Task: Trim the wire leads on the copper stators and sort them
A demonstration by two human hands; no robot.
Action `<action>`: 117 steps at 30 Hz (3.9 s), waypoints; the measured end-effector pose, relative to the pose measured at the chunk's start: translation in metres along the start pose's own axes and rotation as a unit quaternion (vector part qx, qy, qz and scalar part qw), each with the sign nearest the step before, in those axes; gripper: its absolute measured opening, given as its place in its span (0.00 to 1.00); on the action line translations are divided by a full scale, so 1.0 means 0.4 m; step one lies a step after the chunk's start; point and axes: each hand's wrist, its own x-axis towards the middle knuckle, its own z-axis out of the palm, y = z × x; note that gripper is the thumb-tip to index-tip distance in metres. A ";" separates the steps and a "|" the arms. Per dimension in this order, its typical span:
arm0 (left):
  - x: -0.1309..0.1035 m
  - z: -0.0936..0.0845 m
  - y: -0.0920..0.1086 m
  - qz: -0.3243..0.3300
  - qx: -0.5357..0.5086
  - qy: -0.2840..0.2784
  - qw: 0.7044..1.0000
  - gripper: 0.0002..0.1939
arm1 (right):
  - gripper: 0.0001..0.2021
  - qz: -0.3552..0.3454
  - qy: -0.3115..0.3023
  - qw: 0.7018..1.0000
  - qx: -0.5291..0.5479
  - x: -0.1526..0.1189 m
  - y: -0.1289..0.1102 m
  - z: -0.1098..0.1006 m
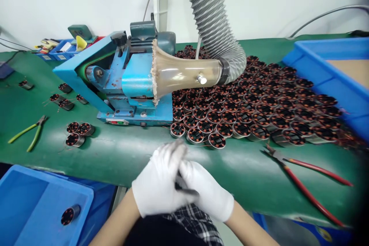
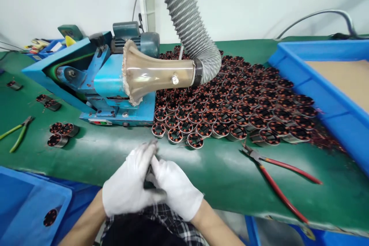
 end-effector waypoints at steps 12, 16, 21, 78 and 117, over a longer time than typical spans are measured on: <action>-0.024 0.032 -0.057 -0.109 -0.017 -0.058 0.992 0.11 | 0.15 0.177 0.027 0.941 0.285 -0.030 0.000 0.011; -0.024 0.048 -0.050 -0.089 0.044 -0.041 0.994 0.09 | 0.12 0.261 -0.011 0.836 0.483 -0.041 0.036 -0.027; -0.024 0.055 -0.052 -0.079 0.070 -0.048 0.993 0.09 | 0.09 0.258 0.235 0.893 0.285 -0.079 0.068 -0.062; -0.071 -0.020 0.004 -0.076 -0.280 0.164 0.943 0.16 | 0.16 0.203 0.114 0.911 0.341 -0.013 -0.108 -0.109; -0.171 0.035 -0.122 -0.288 0.073 0.126 0.947 0.33 | 0.12 0.048 0.007 0.999 -0.012 0.026 0.025 -0.060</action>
